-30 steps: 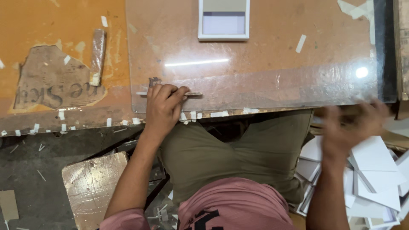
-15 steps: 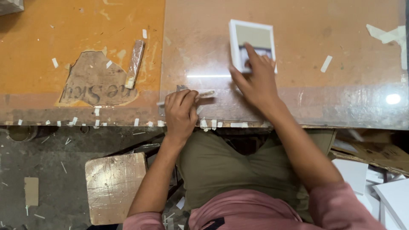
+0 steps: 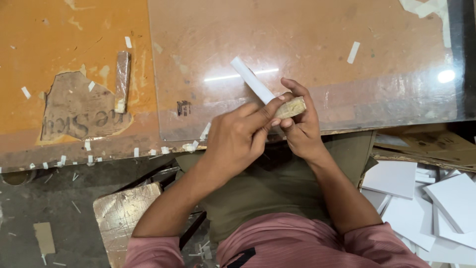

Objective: The person sands the edges of white rectangular frames using a small sanding block. They handle each frame one at a time, sanding multiple edges before placing the finished frames into a cardboard box.

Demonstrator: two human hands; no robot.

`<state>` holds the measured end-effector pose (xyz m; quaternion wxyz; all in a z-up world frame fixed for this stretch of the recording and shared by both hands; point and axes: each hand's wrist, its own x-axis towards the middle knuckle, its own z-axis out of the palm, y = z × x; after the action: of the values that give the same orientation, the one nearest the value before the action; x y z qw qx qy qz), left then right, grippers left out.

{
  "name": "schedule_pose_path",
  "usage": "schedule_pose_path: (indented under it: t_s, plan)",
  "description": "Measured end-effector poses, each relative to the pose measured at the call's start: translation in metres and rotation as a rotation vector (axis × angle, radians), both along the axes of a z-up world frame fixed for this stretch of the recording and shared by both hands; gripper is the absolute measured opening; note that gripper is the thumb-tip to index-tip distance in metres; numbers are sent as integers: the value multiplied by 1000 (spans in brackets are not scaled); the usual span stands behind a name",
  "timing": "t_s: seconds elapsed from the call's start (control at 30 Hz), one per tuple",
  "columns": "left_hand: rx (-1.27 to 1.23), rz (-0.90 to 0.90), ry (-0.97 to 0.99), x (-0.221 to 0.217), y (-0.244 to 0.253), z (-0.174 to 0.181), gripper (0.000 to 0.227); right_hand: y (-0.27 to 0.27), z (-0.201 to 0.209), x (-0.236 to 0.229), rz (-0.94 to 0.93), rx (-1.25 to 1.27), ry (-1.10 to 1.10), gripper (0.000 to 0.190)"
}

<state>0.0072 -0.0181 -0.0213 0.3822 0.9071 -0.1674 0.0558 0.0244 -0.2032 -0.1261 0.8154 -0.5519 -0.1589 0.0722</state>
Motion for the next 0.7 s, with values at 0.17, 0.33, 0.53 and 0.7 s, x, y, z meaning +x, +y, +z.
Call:
schedule_pose_path:
  t_s: [0.17, 0.33, 0.53, 0.7]
  plan:
    - [403, 242, -190, 58, 19, 19, 48, 8, -2, -4, -14, -52, 41, 64]
    - [-74, 364, 96, 99, 68, -2, 33, 7, 6, -1, 41, -13, 2, 58]
    - [-237, 16, 178, 55, 55, -20, 30, 1, 2, -2, 155, -88, 65, 72]
    - [-405, -79, 161, 29, 15, 2, 24, 15, 2, 0, 173, -106, 101, 98]
